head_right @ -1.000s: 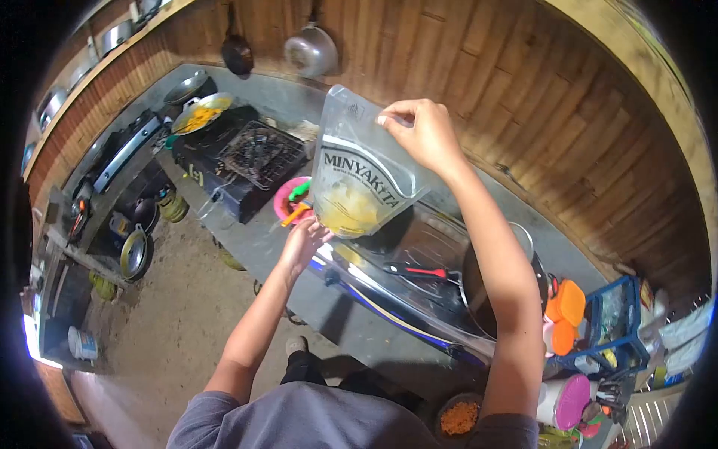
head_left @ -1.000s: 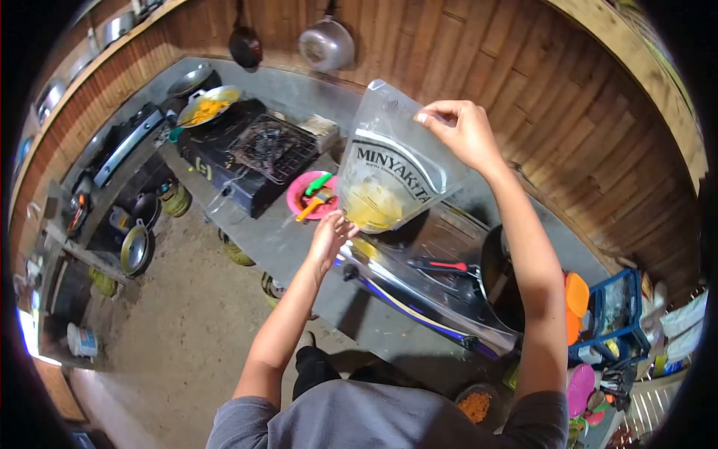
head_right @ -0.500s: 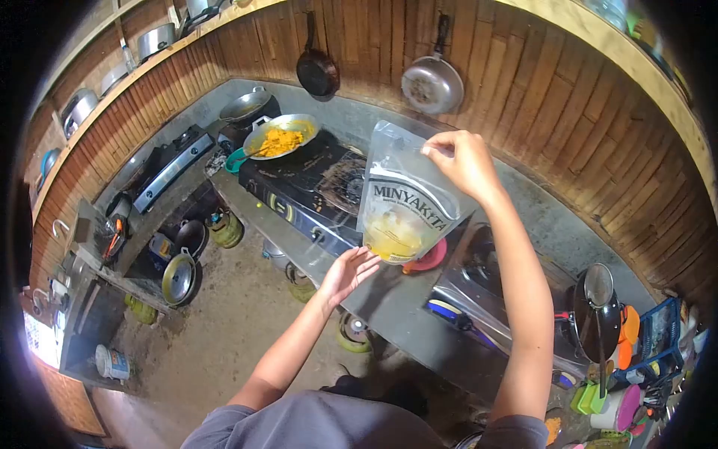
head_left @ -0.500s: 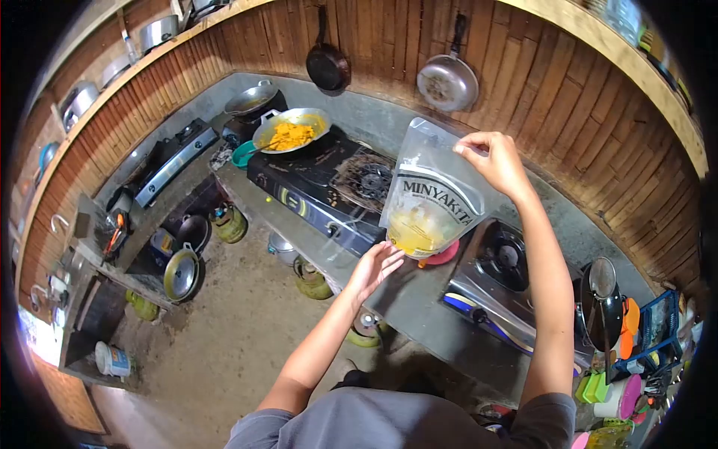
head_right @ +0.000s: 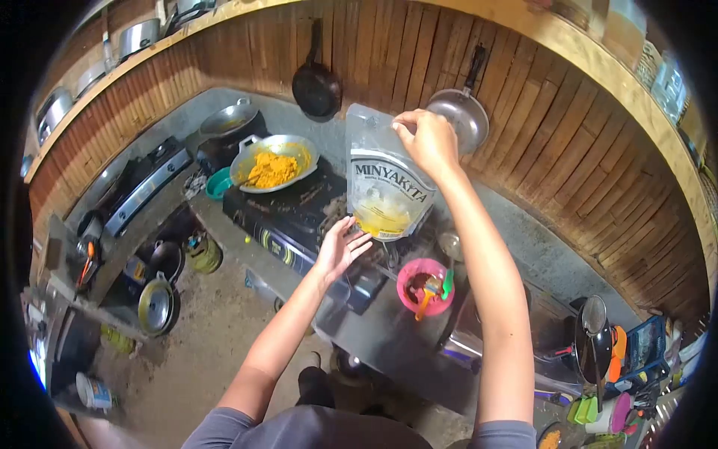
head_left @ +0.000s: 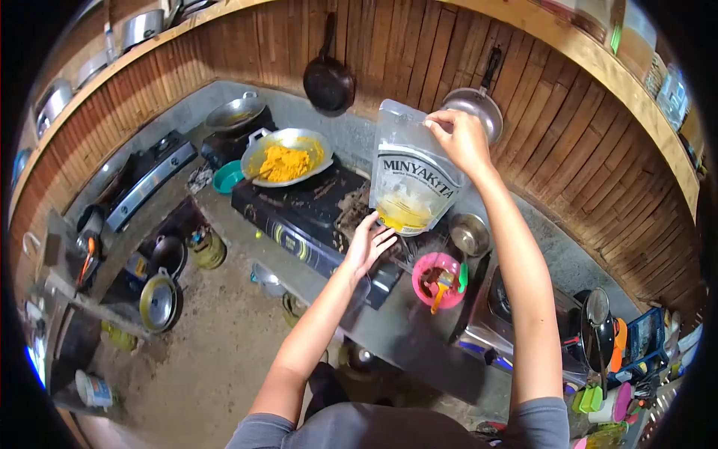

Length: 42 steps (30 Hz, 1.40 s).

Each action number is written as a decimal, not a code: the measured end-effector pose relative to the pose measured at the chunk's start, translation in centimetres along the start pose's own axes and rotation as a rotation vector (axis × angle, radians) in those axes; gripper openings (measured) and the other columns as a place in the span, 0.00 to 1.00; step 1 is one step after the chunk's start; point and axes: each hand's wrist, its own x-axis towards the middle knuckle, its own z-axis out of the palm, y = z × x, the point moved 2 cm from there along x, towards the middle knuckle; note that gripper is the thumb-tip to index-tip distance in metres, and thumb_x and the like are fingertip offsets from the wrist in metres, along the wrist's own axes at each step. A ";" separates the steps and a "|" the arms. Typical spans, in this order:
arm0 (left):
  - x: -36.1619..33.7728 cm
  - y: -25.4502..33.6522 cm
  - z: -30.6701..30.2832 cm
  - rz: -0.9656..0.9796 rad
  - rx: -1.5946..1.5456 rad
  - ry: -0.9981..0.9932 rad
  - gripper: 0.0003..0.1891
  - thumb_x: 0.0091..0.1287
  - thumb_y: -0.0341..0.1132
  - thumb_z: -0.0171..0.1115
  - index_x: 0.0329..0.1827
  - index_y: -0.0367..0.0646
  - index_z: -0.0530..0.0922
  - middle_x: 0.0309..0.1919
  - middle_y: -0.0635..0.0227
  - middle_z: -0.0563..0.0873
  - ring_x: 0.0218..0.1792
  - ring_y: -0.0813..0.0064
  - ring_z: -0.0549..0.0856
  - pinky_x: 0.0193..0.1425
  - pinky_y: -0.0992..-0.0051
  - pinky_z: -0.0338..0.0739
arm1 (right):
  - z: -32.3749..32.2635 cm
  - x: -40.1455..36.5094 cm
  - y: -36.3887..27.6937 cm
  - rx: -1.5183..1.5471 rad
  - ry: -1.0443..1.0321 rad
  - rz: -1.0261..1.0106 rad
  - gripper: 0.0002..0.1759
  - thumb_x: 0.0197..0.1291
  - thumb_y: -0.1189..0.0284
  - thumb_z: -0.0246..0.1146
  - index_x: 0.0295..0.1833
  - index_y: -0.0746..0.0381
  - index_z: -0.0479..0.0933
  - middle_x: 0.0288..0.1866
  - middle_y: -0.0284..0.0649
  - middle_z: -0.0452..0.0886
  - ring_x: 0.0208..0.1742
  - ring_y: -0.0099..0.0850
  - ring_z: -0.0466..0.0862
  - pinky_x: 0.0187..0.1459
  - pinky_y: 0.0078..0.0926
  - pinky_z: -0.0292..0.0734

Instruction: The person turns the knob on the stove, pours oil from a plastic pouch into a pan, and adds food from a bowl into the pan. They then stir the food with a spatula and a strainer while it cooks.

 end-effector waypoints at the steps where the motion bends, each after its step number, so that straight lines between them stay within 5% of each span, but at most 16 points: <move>1: 2.0 0.9 -0.2 -0.011 0.002 0.002 0.32 0.68 0.48 0.56 0.70 0.43 0.59 0.68 0.41 0.58 0.64 0.54 0.71 0.66 0.60 0.72 | 0.9 1.1 0.0 -0.025 0.018 0.006 0.08 0.55 0.66 0.65 0.39 0.55 0.86 0.41 0.40 0.85 0.44 0.41 0.84 0.48 0.36 0.78; 6: 10.5 6.9 -4.2 -0.066 0.102 -0.081 0.32 0.69 0.47 0.53 0.72 0.42 0.57 0.70 0.42 0.56 0.65 0.53 0.71 0.67 0.60 0.71 | 7.8 8.0 5.1 -0.078 0.095 0.140 0.09 0.56 0.65 0.65 0.39 0.54 0.85 0.42 0.39 0.85 0.46 0.41 0.83 0.48 0.36 0.77; 12: 8.6 13.2 -12.9 -0.087 0.044 -0.135 0.31 0.72 0.48 0.48 0.72 0.40 0.59 0.67 0.51 0.69 0.68 0.57 0.69 0.73 0.59 0.61 | 14.0 12.7 8.6 -0.119 0.096 0.219 0.09 0.56 0.65 0.65 0.41 0.53 0.85 0.43 0.38 0.85 0.45 0.41 0.83 0.46 0.36 0.78; 23: 2.6 11.9 -19.6 -0.302 -0.183 -0.156 0.29 0.74 0.48 0.43 0.69 0.35 0.61 0.67 0.52 0.69 0.68 0.58 0.69 0.73 0.58 0.61 | 27.7 11.7 13.4 -0.512 -0.154 0.440 0.09 0.57 0.62 0.63 0.37 0.52 0.86 0.34 0.49 0.84 0.38 0.46 0.85 0.42 0.42 0.80; 30: 0.9 10.0 -21.4 -0.398 -0.030 -0.181 0.27 0.75 0.46 0.43 0.69 0.35 0.61 0.66 0.54 0.70 0.67 0.59 0.70 0.73 0.60 0.63 | 32.7 7.9 17.1 -0.508 -0.112 0.566 0.10 0.56 0.68 0.57 0.35 0.48 0.85 0.36 0.48 0.84 0.39 0.45 0.85 0.42 0.42 0.81; 38: 1.4 9.4 -19.7 -0.395 -0.024 -0.190 0.24 0.74 0.43 0.43 0.67 0.37 0.64 0.64 0.56 0.72 0.65 0.61 0.72 0.72 0.60 0.65 | 33.4 5.6 15.6 -0.380 0.013 0.470 0.12 0.58 0.69 0.59 0.42 0.47 0.86 0.38 0.47 0.84 0.40 0.47 0.85 0.43 0.40 0.81; 42: 1.8 8.7 -15.8 -0.410 0.031 -0.224 0.22 0.75 0.43 0.44 0.66 0.40 0.66 0.62 0.60 0.74 0.64 0.64 0.74 0.69 0.62 0.68 | 28.3 1.1 7.5 0.385 0.444 0.486 0.09 0.59 0.74 0.59 0.39 0.58 0.85 0.37 0.43 0.86 0.39 0.31 0.86 0.44 0.31 0.79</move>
